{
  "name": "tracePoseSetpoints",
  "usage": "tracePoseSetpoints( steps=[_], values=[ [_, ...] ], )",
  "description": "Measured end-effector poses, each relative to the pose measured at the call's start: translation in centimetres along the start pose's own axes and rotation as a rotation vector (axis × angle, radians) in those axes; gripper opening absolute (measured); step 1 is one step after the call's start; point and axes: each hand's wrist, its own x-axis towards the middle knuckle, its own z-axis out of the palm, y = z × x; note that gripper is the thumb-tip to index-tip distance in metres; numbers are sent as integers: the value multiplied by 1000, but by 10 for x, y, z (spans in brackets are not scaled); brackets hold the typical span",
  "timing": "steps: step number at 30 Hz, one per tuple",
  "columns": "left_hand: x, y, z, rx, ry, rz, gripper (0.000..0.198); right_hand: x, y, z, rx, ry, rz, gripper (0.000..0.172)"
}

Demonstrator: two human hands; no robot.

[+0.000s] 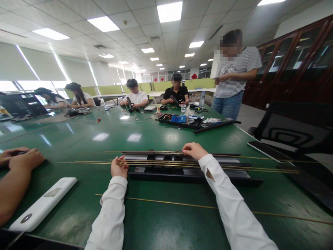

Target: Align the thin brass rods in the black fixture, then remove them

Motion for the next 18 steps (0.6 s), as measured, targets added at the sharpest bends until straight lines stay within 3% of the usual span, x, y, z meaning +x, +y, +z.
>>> tracePoseSetpoints(
  steps=[4,18],
  values=[
    [-4,1,2,-5,7,1,17,2,2,2,-16,32,32,11],
    [-2,3,0,-5,-5,0,18,2,25,-7,86,-44,76,11]
  ],
)
